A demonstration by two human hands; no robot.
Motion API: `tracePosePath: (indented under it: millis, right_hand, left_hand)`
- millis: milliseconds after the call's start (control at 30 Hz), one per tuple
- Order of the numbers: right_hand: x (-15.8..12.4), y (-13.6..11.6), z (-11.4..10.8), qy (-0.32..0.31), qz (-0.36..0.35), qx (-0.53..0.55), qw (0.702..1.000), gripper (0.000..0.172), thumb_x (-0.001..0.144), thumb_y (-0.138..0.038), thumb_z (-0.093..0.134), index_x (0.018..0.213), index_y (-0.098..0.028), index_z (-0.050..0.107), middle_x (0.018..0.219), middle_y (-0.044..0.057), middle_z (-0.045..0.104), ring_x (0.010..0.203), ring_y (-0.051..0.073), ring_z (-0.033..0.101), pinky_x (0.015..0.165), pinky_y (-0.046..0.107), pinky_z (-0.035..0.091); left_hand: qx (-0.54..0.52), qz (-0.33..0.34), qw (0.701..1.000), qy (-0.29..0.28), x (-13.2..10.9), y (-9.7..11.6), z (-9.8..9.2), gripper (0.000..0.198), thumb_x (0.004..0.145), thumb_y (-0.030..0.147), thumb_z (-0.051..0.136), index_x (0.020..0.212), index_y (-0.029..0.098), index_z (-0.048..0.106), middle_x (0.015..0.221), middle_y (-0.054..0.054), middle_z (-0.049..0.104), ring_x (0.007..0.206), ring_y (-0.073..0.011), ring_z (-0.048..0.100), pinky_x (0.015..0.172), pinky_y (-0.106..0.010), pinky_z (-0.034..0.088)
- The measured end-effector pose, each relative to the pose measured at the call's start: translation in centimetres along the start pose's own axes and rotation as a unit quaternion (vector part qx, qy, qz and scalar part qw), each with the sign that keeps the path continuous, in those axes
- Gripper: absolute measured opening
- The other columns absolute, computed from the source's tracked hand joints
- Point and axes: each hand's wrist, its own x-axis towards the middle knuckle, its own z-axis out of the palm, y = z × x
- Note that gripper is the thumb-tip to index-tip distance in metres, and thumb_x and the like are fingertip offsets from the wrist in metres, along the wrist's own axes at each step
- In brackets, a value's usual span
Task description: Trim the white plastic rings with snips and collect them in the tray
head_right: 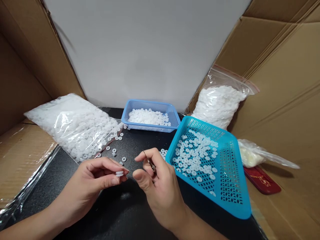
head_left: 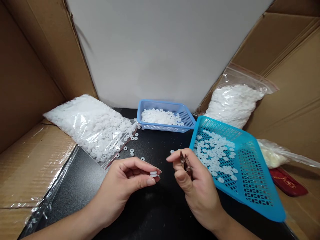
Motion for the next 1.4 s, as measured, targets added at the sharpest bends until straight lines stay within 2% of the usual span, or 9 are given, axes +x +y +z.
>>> tracePosePath:
  millis: [100,233,467,567,700,967,1067,1200,1400]
  right_hand:
    - [0.2,0.2,0.3,-0.046,0.034,0.023,0.998,0.044,0.102,-0.051,0.055,0.068,-0.022,0.053,0.056,-0.006,0.044,0.048,0.011,0.042,0.045,0.023,0.033]
    - [0.7,0.7,0.6,-0.05,0.026,0.013,0.998,0.013,0.1,-0.024,0.055,0.096,-0.022,0.067,0.08,0.001,0.067,0.071,0.016,0.065,0.061,0.025,0.049]
    - [1.5,1.9,0.3,-0.109,0.043,-0.061,0.991,0.013,0.091,-0.012,0.061,0.089,-0.022,0.069,0.083,0.001,0.069,0.075,0.018,0.065,0.065,0.027,0.049]
    - [1.6,2.3,0.5,-0.124,0.061,-0.058,0.989,0.009,0.091,-0.014,0.064,0.093,-0.021,0.069,0.088,0.002,0.071,0.078,0.019,0.066,0.064,0.027,0.049]
    - [1.7,2.7,0.6,-0.165,0.064,-0.08,0.981,0.014,0.091,-0.008,0.063,0.093,-0.021,0.068,0.088,0.001,0.071,0.08,0.018,0.067,0.071,0.028,0.049]
    - [1.3,3.2,0.9,-0.27,0.077,-0.135,0.95,0.021,0.076,-0.007,0.085,0.078,-0.021,0.069,0.076,-0.004,0.063,0.07,0.015,0.062,0.061,0.025,0.04]
    - [1.3,3.3,0.9,-0.269,0.072,-0.13,0.952,0.021,0.077,-0.002,0.081,0.079,-0.021,0.07,0.077,-0.003,0.064,0.07,0.014,0.061,0.062,0.025,0.041]
    - [1.9,2.9,0.5,-0.217,0.072,-0.091,0.969,0.01,0.086,-0.01,0.073,0.083,-0.02,0.07,0.08,-0.001,0.064,0.064,0.012,0.054,0.058,0.024,0.041]
    - [1.7,1.1,0.1,-0.089,0.121,0.16,0.976,0.016,0.084,-0.03,0.075,0.095,-0.02,0.07,0.085,0.001,0.07,0.05,0.007,0.033,0.045,0.023,0.033]
  left_hand:
    - [0.038,0.02,0.999,-0.003,0.2,0.0,0.1,0.009,0.071,0.018,0.091,0.075,0.023,0.084,0.081,-0.002,0.082,0.076,-0.0139,0.073,0.074,-0.02,0.056]
    - [0.1,0.062,0.993,-0.001,0.0,0.2,0.0,0.006,0.079,0.024,0.086,0.078,0.022,0.081,0.081,-0.002,0.079,0.078,-0.016,0.07,0.074,-0.024,0.054]
    - [0.233,0.136,0.963,-0.025,-0.2,0.6,-0.5,0.013,0.093,0.023,0.071,0.086,0.024,0.082,0.084,-0.003,0.077,0.081,-0.0174,0.07,0.076,-0.026,0.053]
    - [0.193,0.157,0.968,0.002,-0.5,0.3,-0.3,0.006,0.088,0.021,0.077,0.086,0.024,0.072,0.085,-0.001,0.078,0.083,-0.0181,0.074,0.077,-0.027,0.056]
    - [0.132,0.172,0.976,0.015,-0.9,-0.1,0.0,0.023,0.084,0.018,0.082,0.093,0.026,0.062,0.085,0.001,0.081,0.085,-0.0174,0.077,0.078,-0.025,0.058]
    - [0.182,0.168,0.969,-0.01,-1.1,0.7,0.0,0.01,0.088,0.018,0.077,0.096,0.024,0.076,0.089,-0.003,0.081,0.086,-0.0186,0.075,0.078,-0.026,0.056]
    - [0.179,0.14,0.974,-0.005,-0.7,0.8,-0.1,0.005,0.089,0.023,0.075,0.091,0.022,0.08,0.081,-0.003,0.076,0.075,-0.0158,0.067,0.07,-0.024,0.052]
    - [-0.008,0.013,0.998,0.053,0.3,0.7,-0.1,0.013,0.084,0.026,0.075,0.075,0.018,0.071,0.071,-0.002,0.068,0.061,-0.0117,0.055,0.054,-0.02,0.042]
    - [-0.029,-0.092,0.995,0.038,0.7,0.3,0.2,0.021,0.084,0.036,0.078,0.088,0.016,0.078,0.08,-0.003,0.067,0.064,-0.0092,0.045,0.057,-0.019,0.034]
